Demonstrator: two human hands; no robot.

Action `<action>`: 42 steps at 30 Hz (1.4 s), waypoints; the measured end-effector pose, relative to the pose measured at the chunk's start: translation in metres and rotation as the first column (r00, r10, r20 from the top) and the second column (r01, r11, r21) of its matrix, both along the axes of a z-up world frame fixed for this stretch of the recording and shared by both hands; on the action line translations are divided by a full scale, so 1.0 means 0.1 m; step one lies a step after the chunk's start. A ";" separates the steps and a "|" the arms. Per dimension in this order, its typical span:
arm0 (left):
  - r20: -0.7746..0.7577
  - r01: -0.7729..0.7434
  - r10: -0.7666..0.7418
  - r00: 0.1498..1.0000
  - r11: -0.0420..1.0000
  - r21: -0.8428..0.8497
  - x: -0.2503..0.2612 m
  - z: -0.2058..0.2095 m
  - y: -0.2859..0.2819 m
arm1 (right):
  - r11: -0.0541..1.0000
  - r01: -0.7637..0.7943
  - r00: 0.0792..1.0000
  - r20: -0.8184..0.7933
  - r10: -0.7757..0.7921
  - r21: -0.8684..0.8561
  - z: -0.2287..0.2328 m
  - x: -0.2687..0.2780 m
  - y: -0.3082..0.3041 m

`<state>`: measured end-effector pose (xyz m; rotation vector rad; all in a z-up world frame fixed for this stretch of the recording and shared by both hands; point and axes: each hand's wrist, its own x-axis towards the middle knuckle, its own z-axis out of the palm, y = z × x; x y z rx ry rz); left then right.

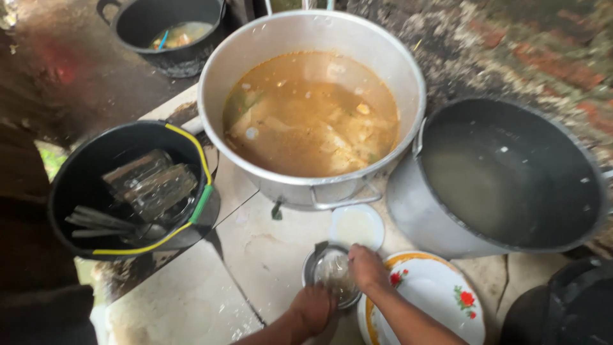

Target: Washing and rinsing various plates, bowls, and utensils in an outdoor area using buckets and running water.

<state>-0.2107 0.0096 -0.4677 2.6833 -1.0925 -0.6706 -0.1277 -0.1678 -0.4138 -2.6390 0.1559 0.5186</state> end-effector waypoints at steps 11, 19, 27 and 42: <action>0.002 -0.267 0.267 0.964 0.963 0.040 0.35 0.71 0.41 | 0.995 0.007 0.999 0.049 -0.002 -0.096 -0.43 0.11 -0.14; -0.182 -0.626 0.608 0.773 0.776 -0.070 0.26 0.34 0.59 | 0.999 -0.019 0.998 -0.061 0.016 -0.051 -0.60 0.32 -0.20; -0.892 -0.984 0.453 0.006 0.162 0.076 0.38 0.46 0.59 | 0.996 -0.012 0.999 -0.039 0.015 0.089 -0.47 0.27 -0.08; -0.647 -0.646 0.444 0.620 0.756 -0.101 0.82 2.78 -0.71 | 0.863 0.408 0.905 -0.257 -0.339 0.297 2.09 -0.40 -1.57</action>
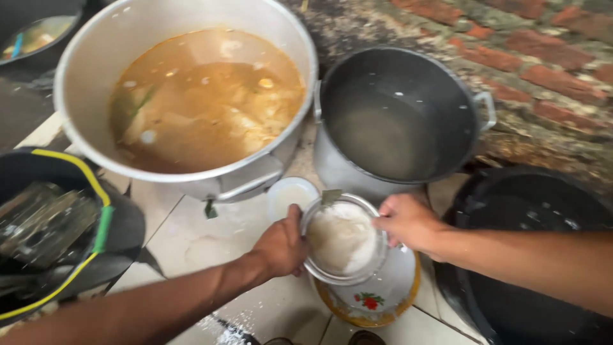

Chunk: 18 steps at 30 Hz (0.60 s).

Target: Washing and rinsing various plates, bowls, and utensils in an outdoor area using buckets and running water.

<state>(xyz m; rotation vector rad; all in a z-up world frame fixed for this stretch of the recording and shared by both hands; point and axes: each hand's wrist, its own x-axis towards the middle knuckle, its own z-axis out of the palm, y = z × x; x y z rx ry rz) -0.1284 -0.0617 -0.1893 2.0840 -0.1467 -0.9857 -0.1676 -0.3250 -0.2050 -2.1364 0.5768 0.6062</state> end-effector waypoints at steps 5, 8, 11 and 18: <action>-0.126 0.200 -0.201 0.971 0.980 -0.023 0.09 -0.31 -0.66 | 0.980 0.186 0.981 0.034 -0.189 0.068 -0.16 -0.46 -0.70; -0.009 0.284 -0.285 0.958 0.957 -0.061 0.06 -0.84 -1.06 | 0.958 0.268 0.958 0.081 -0.276 0.098 -0.43 -0.66 -0.96; 0.409 0.432 -0.440 0.800 0.894 0.116 0.08 -2.20 -1.14 | 0.929 0.347 0.931 0.072 -0.357 0.128 -0.98 -0.76 -1.09; 0.338 0.112 -0.158 0.928 0.982 0.152 -0.20 -2.32 -1.34 | 0.921 0.263 0.959 0.188 -0.215 -0.288 -1.93 -0.76 -1.05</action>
